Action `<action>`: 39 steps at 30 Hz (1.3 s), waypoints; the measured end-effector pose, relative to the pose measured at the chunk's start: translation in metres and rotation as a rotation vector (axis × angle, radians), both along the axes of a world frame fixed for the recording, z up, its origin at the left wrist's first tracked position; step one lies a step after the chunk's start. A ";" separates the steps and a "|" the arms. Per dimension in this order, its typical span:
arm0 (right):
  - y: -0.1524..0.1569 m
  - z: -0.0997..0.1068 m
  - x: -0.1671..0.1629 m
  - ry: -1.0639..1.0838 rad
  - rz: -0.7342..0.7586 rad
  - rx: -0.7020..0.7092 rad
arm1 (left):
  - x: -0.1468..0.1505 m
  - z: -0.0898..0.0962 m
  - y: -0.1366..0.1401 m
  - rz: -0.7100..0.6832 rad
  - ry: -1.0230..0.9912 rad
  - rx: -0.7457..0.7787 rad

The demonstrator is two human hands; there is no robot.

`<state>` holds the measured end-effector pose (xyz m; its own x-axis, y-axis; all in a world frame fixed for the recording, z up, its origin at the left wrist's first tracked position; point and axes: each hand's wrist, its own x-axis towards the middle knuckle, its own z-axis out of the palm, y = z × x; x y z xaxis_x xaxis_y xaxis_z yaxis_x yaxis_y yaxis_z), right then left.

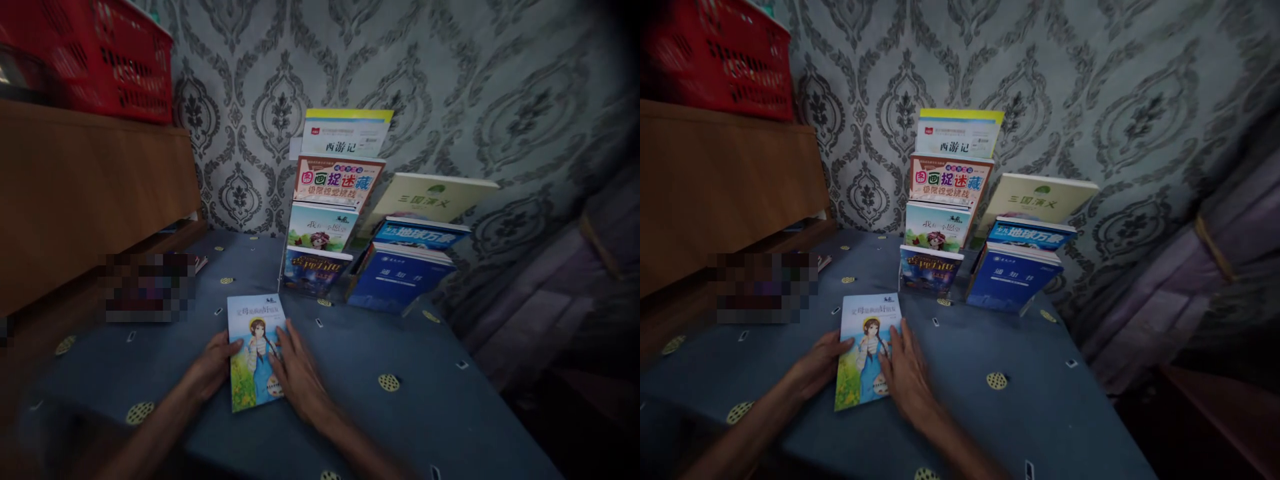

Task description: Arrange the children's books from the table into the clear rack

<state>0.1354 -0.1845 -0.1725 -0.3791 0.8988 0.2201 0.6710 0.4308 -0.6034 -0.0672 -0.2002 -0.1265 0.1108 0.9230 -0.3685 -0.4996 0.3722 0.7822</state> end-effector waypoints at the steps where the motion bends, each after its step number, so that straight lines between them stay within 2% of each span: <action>1: 0.001 -0.002 0.001 0.060 -0.005 -0.007 | 0.002 0.000 -0.001 -0.022 -0.012 0.009; 4: 0.008 -0.004 0.005 0.264 -0.057 -0.076 | 0.003 0.005 0.000 -0.020 -0.004 0.057; 7: 0.018 0.002 0.008 0.520 -0.058 -0.221 | 0.000 0.015 0.004 -0.057 0.007 0.101; 11: 0.029 0.022 0.011 0.873 0.160 -0.524 | -0.006 0.024 0.015 -0.157 0.035 0.154; 13: 0.033 0.032 0.015 0.964 0.216 -0.593 | -0.007 0.028 0.022 -0.204 0.047 0.184; 15: 0.035 0.040 0.020 1.005 0.207 -0.552 | -0.006 0.031 0.030 -0.230 0.061 0.230; 19: 0.037 0.050 0.031 0.956 0.160 -0.318 | 0.001 0.039 0.044 -0.256 0.124 0.383; 23: 0.035 0.050 0.041 0.856 0.158 -0.190 | 0.004 0.032 0.051 -0.315 0.163 0.488; 27: 0.036 0.050 0.047 0.817 0.185 -0.175 | -0.003 0.025 0.057 -0.370 0.296 0.543; 31: 0.048 0.056 0.051 0.789 0.204 -0.193 | -0.009 0.034 0.070 -0.438 0.537 0.664; 35: 0.070 0.058 0.057 0.794 0.195 -0.181 | -0.002 0.041 0.089 -0.440 0.659 0.761; 39: 0.090 0.055 0.066 0.786 0.146 -0.208 | 0.013 0.037 0.108 -0.391 0.746 0.761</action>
